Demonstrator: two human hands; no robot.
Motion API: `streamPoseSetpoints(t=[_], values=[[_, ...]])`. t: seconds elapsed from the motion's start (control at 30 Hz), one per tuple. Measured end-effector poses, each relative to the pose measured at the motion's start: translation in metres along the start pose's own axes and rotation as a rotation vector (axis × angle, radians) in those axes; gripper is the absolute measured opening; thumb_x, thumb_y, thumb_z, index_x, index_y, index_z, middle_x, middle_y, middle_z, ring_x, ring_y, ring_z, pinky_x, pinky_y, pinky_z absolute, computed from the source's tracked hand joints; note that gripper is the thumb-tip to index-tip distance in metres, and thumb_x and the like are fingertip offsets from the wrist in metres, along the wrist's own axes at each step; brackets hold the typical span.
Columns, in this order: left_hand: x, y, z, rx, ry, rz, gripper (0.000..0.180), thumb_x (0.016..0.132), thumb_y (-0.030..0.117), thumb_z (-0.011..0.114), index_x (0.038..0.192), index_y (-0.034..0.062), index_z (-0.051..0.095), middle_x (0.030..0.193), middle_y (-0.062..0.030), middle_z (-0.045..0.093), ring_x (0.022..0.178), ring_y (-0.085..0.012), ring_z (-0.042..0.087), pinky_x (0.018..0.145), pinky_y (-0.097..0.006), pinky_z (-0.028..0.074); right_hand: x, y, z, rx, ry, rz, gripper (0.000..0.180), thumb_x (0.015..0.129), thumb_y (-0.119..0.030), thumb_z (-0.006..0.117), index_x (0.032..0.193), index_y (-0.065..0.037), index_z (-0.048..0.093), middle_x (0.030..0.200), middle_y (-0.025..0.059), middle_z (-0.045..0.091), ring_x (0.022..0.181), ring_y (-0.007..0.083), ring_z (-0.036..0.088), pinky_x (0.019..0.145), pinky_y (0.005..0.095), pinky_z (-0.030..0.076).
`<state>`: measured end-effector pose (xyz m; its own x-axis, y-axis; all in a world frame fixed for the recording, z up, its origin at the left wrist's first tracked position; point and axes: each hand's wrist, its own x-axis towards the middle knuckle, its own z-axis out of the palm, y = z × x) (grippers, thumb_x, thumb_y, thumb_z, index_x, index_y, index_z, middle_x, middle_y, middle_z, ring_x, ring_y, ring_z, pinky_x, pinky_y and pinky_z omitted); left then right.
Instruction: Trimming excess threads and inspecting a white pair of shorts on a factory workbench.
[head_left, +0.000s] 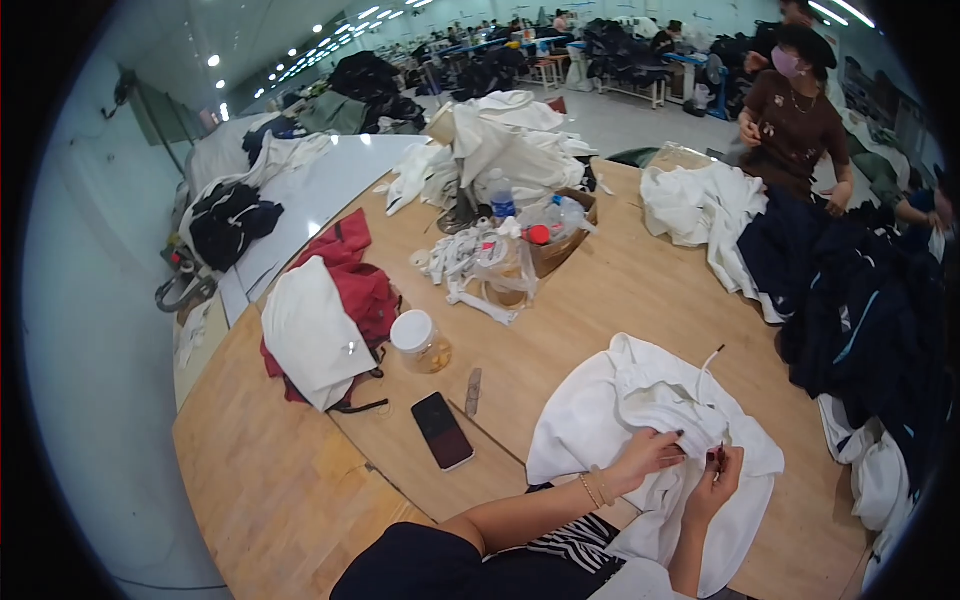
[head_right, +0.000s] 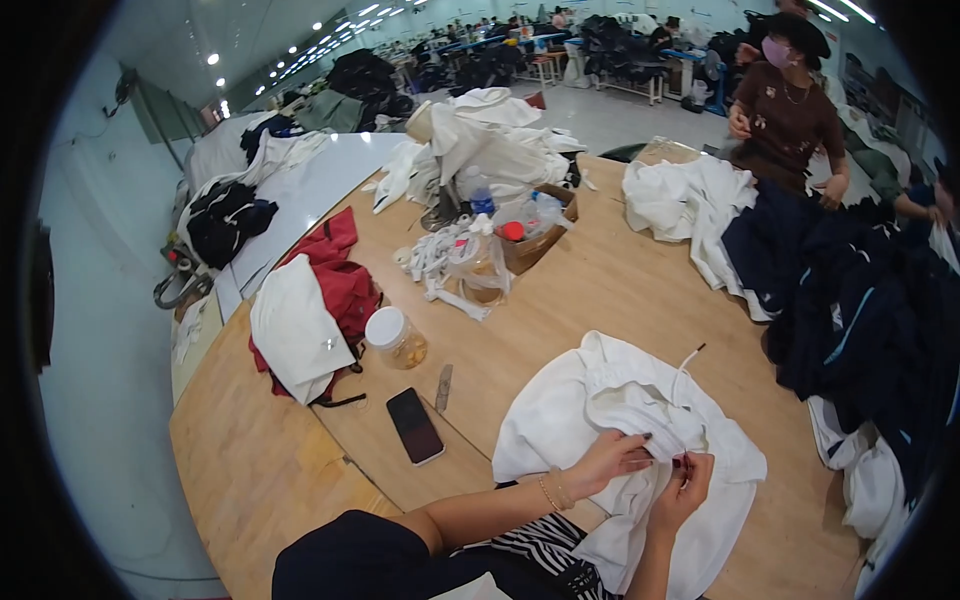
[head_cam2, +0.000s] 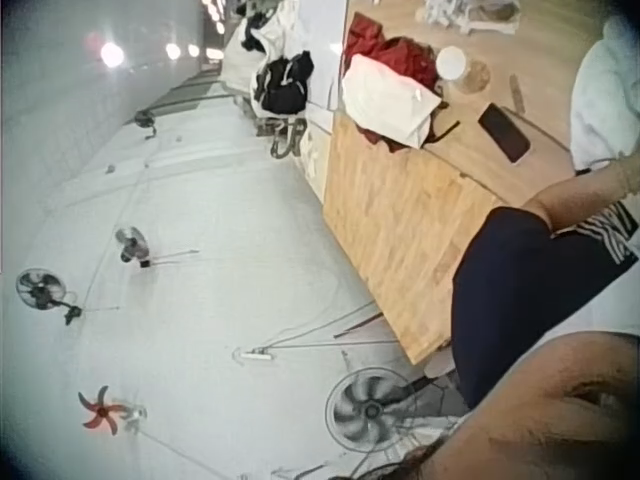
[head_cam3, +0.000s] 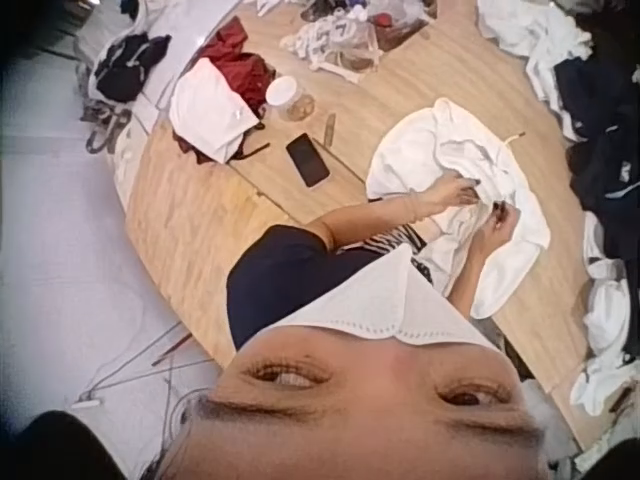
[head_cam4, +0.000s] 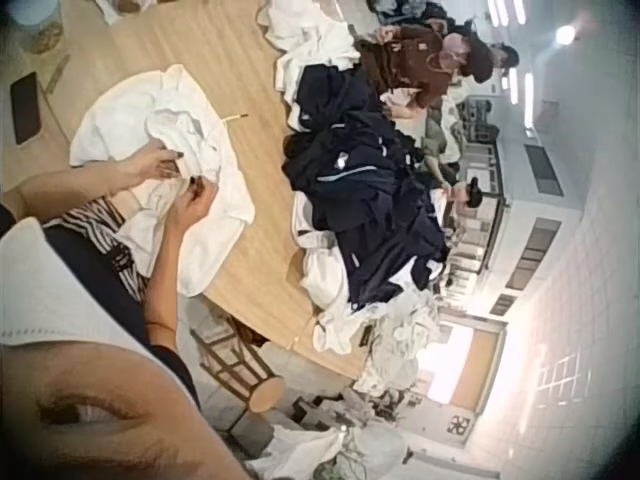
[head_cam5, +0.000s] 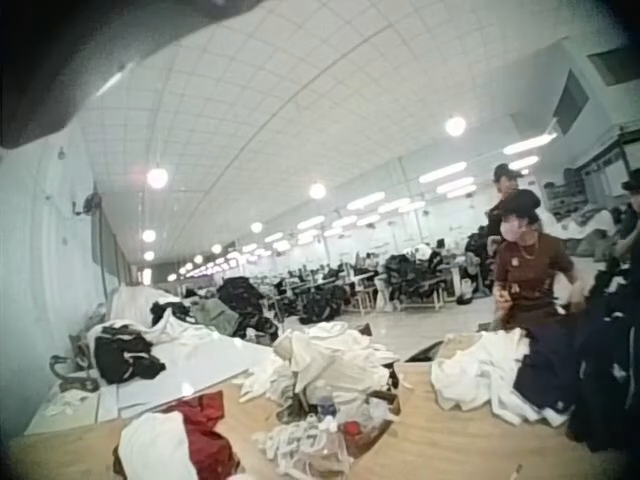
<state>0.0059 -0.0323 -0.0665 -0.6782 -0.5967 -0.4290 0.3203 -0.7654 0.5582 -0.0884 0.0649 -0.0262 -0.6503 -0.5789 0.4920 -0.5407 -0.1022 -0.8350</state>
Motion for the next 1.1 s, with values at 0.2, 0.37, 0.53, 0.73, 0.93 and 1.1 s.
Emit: streamPoseSetpoints(t=[0.2,0.37,0.53,0.73,0.93,1.1], values=[[-0.018,-0.010,0.004,0.025,-0.116,-0.134,0.021,0.094,0.020,0.055,0.101,0.0006,0.061,0.098,-0.0070,0.067,0.087,-0.0143,0.065,0.077,-0.027,0.053,-0.010,0.014,0.002,-0.117,-0.114,-0.079,0.022,0.069,0.012,0.052,0.085,0.000,0.059,0.077,0.0110,0.051,0.073,0.0219,0.053,0.063,0.0325,0.043],[-0.019,-0.011,0.007,0.053,-0.124,-0.143,0.021,0.094,0.020,0.056,0.100,0.0016,0.062,0.095,-0.0047,0.066,0.083,-0.0129,0.064,0.075,-0.027,0.053,-0.020,0.013,-0.003,-0.166,0.004,0.029,0.016,0.071,0.010,0.048,0.083,0.001,0.053,0.076,0.0078,0.047,0.071,0.0186,0.049,0.063,0.0266,0.040],[-0.016,0.015,0.000,0.031,-0.166,0.081,0.017,0.093,0.013,0.056,0.104,0.0019,0.062,0.098,-0.0058,0.066,0.085,-0.0135,0.063,0.081,-0.029,0.053,0.005,0.003,-0.007,0.366,0.181,0.474,0.019,0.097,-0.027,0.053,0.106,-0.011,0.053,0.074,-0.0080,0.044,0.060,0.0016,0.035,0.052,0.0183,0.028],[-0.027,0.027,0.028,-0.001,-0.141,-0.042,0.013,0.092,0.009,0.057,0.100,-0.0006,0.061,0.096,-0.0057,0.065,0.087,-0.0153,0.064,0.086,-0.032,0.054,0.006,-0.017,-0.041,0.074,0.025,0.270,0.019,0.093,-0.018,0.059,0.100,-0.002,0.051,0.079,0.0021,0.051,0.071,0.0100,0.046,0.064,0.0247,0.040],[-0.041,0.025,0.035,0.000,-0.129,-0.047,0.015,0.093,0.011,0.058,0.101,-0.0016,0.061,0.099,-0.0085,0.065,0.091,-0.0169,0.064,0.086,-0.032,0.055,-0.014,-0.020,-0.052,-0.199,0.103,0.094,0.024,0.072,-0.009,0.079,0.084,0.000,0.060,0.074,0.0087,0.057,0.065,0.0194,0.051,0.058,0.0289,0.043],[-0.048,0.025,0.034,0.003,-0.115,-0.027,0.016,0.093,0.010,0.058,0.103,-0.0019,0.060,0.100,-0.0087,0.065,0.092,-0.0170,0.064,0.086,-0.034,0.055,-0.007,-0.028,-0.045,-0.290,0.043,-0.065,0.025,0.069,-0.009,0.079,0.083,0.000,0.061,0.069,0.0082,0.055,0.063,0.0231,0.051,0.054,0.0310,0.042]])
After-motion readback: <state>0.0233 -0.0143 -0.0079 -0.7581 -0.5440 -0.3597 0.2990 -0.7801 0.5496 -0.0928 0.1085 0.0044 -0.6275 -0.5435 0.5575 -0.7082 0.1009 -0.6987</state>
